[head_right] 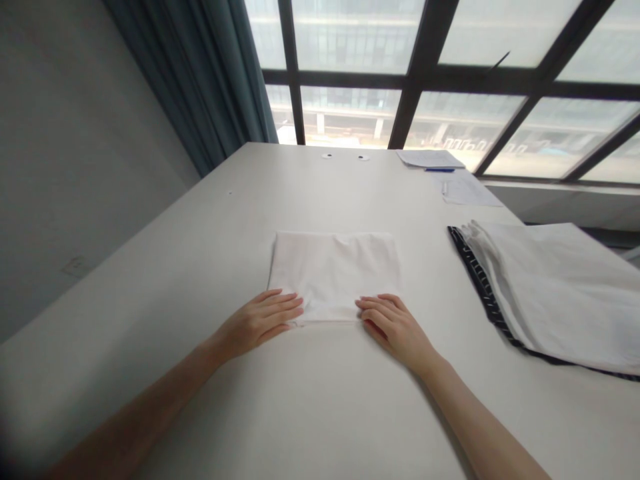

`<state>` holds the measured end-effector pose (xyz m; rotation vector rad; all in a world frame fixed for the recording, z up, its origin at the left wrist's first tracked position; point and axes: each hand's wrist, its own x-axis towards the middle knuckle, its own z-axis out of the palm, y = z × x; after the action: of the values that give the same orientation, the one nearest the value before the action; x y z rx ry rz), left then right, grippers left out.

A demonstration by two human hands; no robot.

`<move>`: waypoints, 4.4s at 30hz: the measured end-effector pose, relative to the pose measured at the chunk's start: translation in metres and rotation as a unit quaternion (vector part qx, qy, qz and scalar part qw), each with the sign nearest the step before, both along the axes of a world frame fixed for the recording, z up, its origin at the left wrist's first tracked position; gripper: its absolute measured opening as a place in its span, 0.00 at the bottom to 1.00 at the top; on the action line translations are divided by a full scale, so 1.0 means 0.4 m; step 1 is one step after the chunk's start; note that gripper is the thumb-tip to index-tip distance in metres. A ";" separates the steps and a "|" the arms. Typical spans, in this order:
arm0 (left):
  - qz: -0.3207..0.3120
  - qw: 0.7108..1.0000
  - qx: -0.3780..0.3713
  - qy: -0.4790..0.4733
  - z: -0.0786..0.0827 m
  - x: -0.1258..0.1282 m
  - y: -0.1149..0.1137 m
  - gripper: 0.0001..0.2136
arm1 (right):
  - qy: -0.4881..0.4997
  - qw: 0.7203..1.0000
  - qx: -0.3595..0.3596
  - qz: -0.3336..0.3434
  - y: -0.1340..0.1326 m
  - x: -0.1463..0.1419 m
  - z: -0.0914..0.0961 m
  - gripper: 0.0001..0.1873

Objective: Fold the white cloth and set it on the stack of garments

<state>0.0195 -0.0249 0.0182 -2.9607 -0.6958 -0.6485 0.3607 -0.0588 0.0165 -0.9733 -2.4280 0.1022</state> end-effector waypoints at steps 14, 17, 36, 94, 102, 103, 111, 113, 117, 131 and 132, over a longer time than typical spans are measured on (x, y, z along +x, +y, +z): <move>0.033 0.993 0.053 -0.100 -0.014 0.038 -0.011 0.08 | 0.014 0.999 -0.040 -0.005 0.000 -0.009 0.004 0.07; 0.009 0.997 0.010 -0.074 -0.016 0.038 -0.006 0.08 | 0.009 0.999 -0.034 -0.007 0.001 -0.012 0.005 0.08; 0.007 0.997 -0.057 -0.046 -0.022 0.026 -0.001 0.13 | 0.031 0.999 -0.003 -0.021 -0.005 -0.004 0.005 0.09; -0.043 0.971 -0.217 0.090 0.133 -0.018 -0.087 0.18 | -0.162 0.973 -0.012 -0.163 -0.056 0.069 0.034 0.27; 0.195 0.944 -0.214 -0.157 0.112 -0.063 0.192 0.19 | -0.056 0.993 -0.104 0.029 0.042 -0.118 0.108 0.25; 0.189 0.939 -0.243 -0.154 0.100 -0.060 0.213 0.21 | -0.052 0.990 -0.116 0.063 0.052 -0.149 0.106 0.25; 0.155 0.881 -0.387 -0.223 0.028 -0.015 0.253 0.21 | -0.080 0.975 -0.138 0.152 0.072 -0.290 0.045 0.27; 0.184 0.898 -0.331 -0.226 0.012 -0.014 0.265 0.18 | -0.097 0.974 -0.139 0.152 0.066 -0.296 0.034 0.28; 0.221 0.918 -0.264 -0.199 -0.024 -0.019 0.299 0.14 | -0.114 0.971 -0.148 0.152 0.062 -0.296 0.029 0.28; 0.307 0.918 -0.197 -0.153 0.024 -0.019 0.302 0.25 | 0.042 0.966 -0.197 0.162 0.073 -0.296 0.020 0.25; 0.292 0.927 -0.183 -0.150 0.025 0.006 0.286 0.25 | 0.086 0.960 -0.208 0.165 0.075 -0.295 0.015 0.22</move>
<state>0.0218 0.0894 0.0283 -2.7101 -1.8064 -0.9985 0.2427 -0.0286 0.0223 -0.6751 -2.4274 0.8093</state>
